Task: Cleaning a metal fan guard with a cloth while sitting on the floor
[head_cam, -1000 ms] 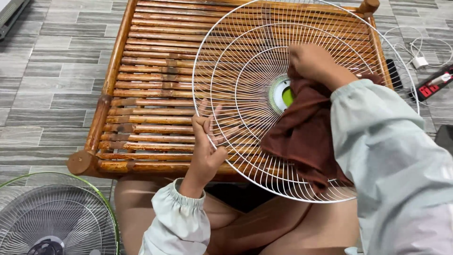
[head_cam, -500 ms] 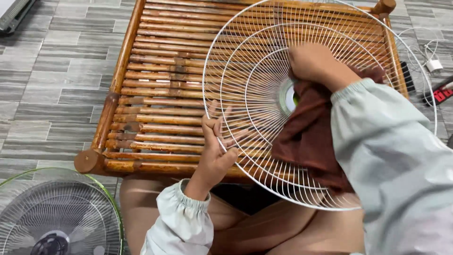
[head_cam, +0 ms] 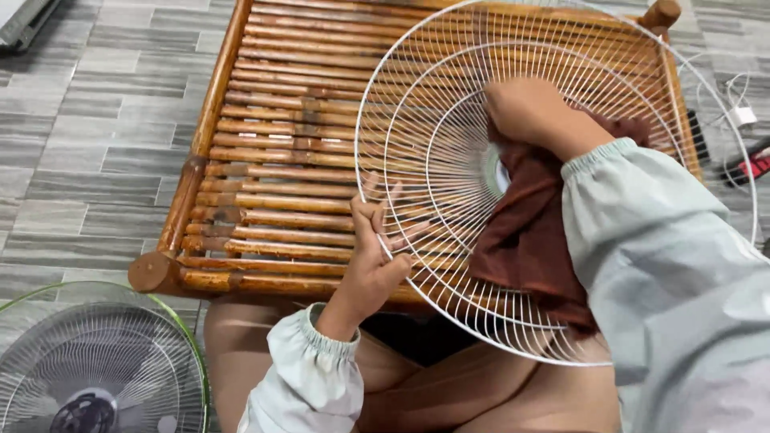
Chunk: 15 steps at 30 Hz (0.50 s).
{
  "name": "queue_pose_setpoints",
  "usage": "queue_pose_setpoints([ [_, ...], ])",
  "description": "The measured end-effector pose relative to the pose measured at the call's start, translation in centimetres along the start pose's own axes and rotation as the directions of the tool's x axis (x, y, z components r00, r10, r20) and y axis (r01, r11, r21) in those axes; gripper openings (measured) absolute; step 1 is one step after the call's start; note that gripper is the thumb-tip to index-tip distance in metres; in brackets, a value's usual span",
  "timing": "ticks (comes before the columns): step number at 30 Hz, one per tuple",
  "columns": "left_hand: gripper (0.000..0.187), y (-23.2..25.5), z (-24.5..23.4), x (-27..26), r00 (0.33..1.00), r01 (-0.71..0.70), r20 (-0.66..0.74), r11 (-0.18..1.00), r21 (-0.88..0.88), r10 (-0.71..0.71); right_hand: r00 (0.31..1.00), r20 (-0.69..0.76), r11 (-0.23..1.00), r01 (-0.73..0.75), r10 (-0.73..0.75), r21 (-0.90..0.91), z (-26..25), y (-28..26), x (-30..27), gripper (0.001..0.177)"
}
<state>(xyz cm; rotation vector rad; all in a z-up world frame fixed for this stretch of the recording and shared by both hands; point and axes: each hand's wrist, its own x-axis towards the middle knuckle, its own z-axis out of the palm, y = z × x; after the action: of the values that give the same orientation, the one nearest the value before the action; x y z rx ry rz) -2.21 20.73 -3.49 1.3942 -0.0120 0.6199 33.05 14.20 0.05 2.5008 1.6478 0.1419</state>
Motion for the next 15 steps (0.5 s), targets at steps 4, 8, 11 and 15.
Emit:
queue_pose_setpoints([
  [4,0.048,-1.8,-0.8,0.1,0.998,0.059,-0.016,0.991,-0.118,-0.062,0.969,0.236,0.996,-0.06,0.075,-0.07,1.5,1.0,-0.6,0.041],
  [8,0.049,1.3,-0.1,0.7,0.999,0.037,0.013,0.98,-0.196,-0.035,0.989,-0.133,0.991,0.04,-0.057,-0.125,2.8,-1.1,0.4,0.021],
  [11,0.049,1.2,0.0,0.5,0.999,0.034,0.008,0.982,-0.186,-0.033,0.929,-0.354,0.988,0.058,-0.105,-0.141,3.1,-1.8,0.7,0.018],
  [15,0.049,-0.3,0.3,0.2,0.999,0.013,-0.047,0.975,-0.224,-0.025,0.991,-0.113,0.992,0.055,-0.068,-0.111,0.7,-2.3,-0.8,0.024],
])
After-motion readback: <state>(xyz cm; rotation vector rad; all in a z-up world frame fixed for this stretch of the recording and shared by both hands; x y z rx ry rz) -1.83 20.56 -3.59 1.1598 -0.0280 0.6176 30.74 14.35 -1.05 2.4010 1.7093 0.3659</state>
